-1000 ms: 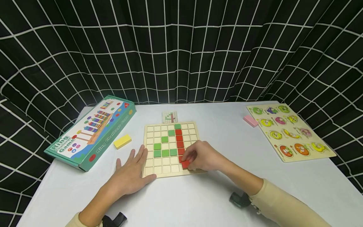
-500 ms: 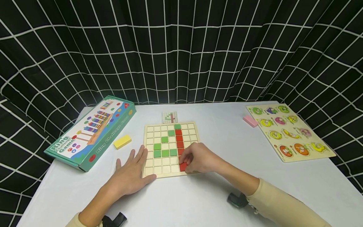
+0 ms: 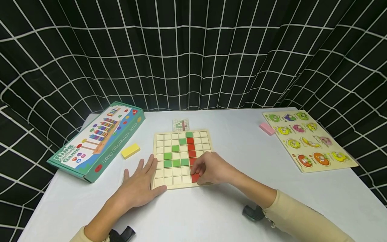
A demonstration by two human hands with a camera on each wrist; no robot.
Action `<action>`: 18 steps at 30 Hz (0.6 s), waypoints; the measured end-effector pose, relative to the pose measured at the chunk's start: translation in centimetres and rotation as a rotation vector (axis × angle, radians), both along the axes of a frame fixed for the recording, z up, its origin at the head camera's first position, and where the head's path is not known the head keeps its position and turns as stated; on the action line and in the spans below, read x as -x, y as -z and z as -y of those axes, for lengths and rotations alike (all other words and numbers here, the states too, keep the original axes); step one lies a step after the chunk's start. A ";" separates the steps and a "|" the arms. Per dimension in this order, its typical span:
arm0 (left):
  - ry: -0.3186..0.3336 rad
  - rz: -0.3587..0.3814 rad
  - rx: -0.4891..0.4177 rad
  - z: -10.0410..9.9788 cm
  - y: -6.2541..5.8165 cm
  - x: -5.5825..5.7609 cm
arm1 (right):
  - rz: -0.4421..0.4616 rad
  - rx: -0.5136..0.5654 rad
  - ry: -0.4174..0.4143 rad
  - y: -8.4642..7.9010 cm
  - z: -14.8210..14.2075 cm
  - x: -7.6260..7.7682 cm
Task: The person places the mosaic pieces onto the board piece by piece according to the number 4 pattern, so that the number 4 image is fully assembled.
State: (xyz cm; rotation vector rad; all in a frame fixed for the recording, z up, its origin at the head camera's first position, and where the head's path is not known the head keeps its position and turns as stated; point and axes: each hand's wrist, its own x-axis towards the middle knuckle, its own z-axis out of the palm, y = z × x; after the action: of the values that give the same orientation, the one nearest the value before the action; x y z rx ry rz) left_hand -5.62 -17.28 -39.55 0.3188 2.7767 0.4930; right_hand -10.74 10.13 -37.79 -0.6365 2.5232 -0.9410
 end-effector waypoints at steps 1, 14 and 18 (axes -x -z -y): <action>-0.001 0.000 -0.001 0.0 0.0 0.0 | 0.001 -0.002 0.001 0.0 -0.1 0.0; 0.008 -0.006 -0.003 -0.1 0.0 0.0 | 0.004 0.008 0.048 -1.0 -2.9 0.4; 0.006 0.000 -0.003 0.0 0.0 0.0 | -0.017 0.021 0.056 -1.1 -4.2 0.4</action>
State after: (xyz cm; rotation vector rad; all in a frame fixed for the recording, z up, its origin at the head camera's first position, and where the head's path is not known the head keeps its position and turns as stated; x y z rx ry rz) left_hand -5.63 -17.25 -39.54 0.3282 2.7747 0.4959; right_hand -11.09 14.34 -36.68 -0.5851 2.5616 -0.9867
